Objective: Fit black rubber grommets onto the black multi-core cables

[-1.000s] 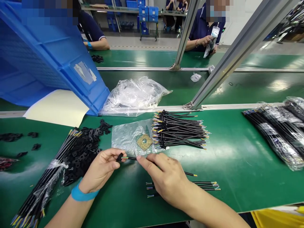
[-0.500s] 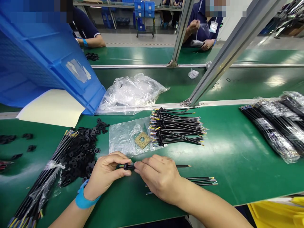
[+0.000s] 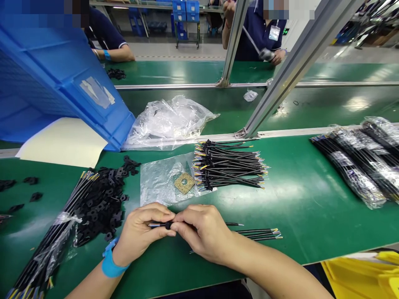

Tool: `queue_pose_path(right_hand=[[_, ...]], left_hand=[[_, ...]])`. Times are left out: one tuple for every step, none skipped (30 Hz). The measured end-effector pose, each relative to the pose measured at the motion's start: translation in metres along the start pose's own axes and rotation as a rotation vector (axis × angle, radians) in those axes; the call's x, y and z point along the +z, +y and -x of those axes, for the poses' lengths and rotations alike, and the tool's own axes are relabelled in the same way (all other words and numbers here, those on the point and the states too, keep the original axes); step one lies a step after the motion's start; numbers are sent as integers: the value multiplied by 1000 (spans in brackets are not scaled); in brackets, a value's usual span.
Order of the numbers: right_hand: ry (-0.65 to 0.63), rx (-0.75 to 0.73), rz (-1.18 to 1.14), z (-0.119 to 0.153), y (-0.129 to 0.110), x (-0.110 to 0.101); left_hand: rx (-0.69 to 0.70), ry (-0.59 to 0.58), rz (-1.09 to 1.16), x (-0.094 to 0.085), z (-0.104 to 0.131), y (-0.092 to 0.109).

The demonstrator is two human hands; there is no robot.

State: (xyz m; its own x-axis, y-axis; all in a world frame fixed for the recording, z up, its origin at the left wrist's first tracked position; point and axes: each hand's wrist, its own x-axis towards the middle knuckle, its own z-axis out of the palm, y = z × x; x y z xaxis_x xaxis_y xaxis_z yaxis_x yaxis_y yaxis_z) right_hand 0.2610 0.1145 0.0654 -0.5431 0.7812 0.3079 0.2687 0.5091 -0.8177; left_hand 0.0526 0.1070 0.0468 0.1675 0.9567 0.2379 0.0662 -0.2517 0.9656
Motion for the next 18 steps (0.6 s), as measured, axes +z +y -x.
queue_pose_path(right_hand=[[-1, 3, -1, -1, 0, 0], [-4, 7, -2, -1, 0, 0], [-7, 13, -4, -2, 0, 0], [-10, 14, -5, -2, -1, 0], [-9, 11, -3, -3, -1, 0], [-8, -1, 5, -3, -1, 0], [-5, -23, 25, -3, -1, -1], [7, -56, 56, -3, -1, -3], [28, -98, 99, -4, -1, -5], [60, -144, 154, -4, -2, -9], [101, -186, 215, -4, -2, -13], [143, -221, 279, -4, -2, -19], [186, -246, 340, -5, -2, -25], [226, -263, 394, -6, -1, -31], [258, -269, 441, -6, 0, -37], [284, -270, 482, -7, 2, -42], [308, -269, 521, -8, 4, -47], [332, -266, 559, -9, 7, -52]], left_hand=[[-20, 0, -5, 0, 0, 0], [-38, 1, -11, 1, 1, 0], [-53, 2, -18, 2, 1, 0], [-62, 4, -24, 3, 1, 0], [-66, 6, -28, 4, 1, 0], [-70, 0, -32, 3, 1, 0], [-73, -22, -36, 1, 0, 1], [-71, -61, -45, -3, -2, 3], [-60, -105, -65, -10, -3, 5], [-44, -137, -105, -19, -5, 7], [-33, -135, -178, -31, -6, 9], [-26, -85, -286, -45, -7, 12], [-36, 14, -432, -60, -7, 13], [-71, 151, -621, -74, -6, 14], [-99, 246, -811, -88, -4, 14], [-134, 252, -979, -99, -2, 12], [-162, 216, -1128, -108, 1, 9], [-177, 154, -1251, -114, 4, 5]])
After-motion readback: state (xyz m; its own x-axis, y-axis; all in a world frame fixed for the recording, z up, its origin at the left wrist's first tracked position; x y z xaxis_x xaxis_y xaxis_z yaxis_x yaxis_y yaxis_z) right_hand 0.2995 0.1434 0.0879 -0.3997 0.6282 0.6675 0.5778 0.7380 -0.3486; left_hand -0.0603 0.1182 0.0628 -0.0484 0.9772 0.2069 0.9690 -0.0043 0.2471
